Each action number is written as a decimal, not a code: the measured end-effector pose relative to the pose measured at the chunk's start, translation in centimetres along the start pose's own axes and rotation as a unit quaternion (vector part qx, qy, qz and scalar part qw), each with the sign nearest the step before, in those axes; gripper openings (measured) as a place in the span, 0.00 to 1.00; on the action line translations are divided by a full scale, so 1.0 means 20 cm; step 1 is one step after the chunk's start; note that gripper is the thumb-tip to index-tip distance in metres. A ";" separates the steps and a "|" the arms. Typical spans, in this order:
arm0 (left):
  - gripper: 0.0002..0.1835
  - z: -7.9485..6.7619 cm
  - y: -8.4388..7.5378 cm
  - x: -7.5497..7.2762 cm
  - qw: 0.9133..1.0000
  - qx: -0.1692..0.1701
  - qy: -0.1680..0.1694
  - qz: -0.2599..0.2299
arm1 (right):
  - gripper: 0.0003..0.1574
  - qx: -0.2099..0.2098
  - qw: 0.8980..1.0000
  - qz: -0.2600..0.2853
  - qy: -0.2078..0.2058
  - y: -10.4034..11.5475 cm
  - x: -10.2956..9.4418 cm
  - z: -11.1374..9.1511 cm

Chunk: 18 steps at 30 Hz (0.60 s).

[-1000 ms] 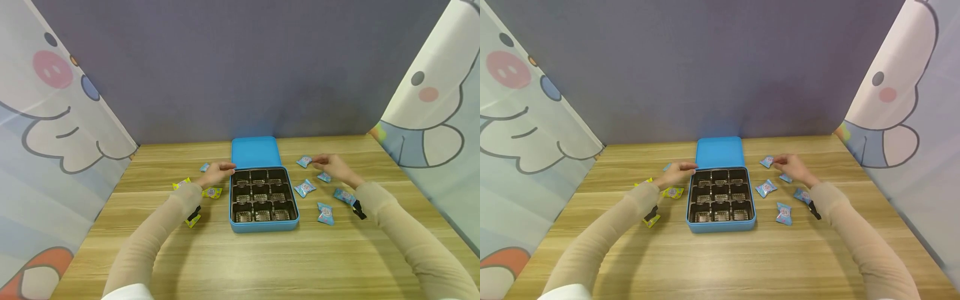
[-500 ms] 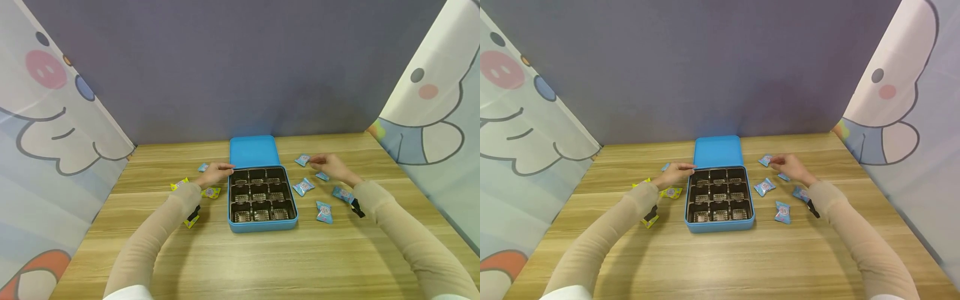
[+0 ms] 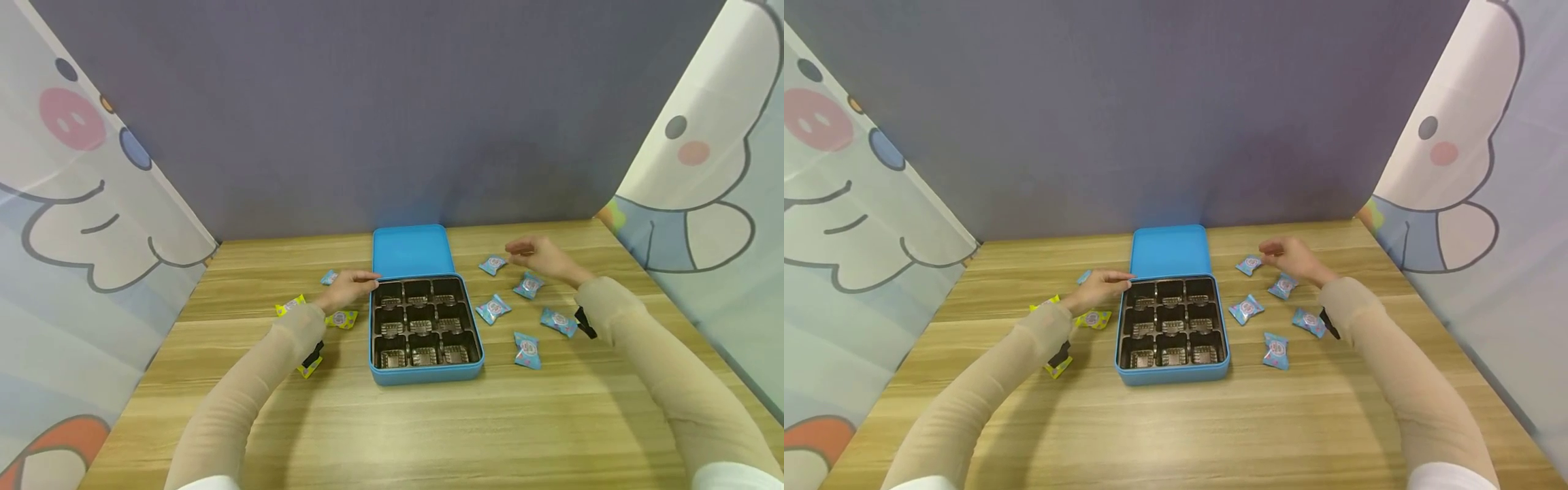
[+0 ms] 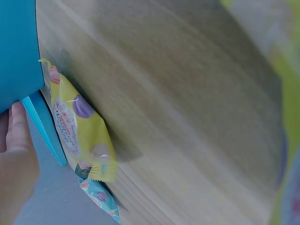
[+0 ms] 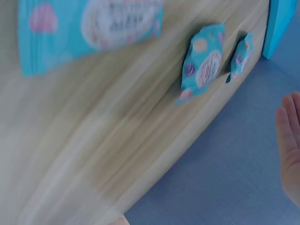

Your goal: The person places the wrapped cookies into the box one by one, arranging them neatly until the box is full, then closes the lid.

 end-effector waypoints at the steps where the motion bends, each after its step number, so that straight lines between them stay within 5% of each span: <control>1: 0.22 0.00 0.00 0.00 1.000 0.002 -0.001 0.001 | 0.25 -0.007 1.000 -0.003 0.000 0.00 0.00 0.01; 18: 0.22 0.00 0.02 0.01 1.000 -0.006 0.006 -0.011 | 0.27 0.002 0.997 -0.048 0.065 -0.09 0.12 0.18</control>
Point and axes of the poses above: each hand's wrist, its own z-axis towards the middle knuckle, its own x-axis out of the palm, y = z × x, the point moved 8 cm from there along z, towards the middle knuckle, and after that the axes turned 4 degrees about -z, right-handed, at the moved point
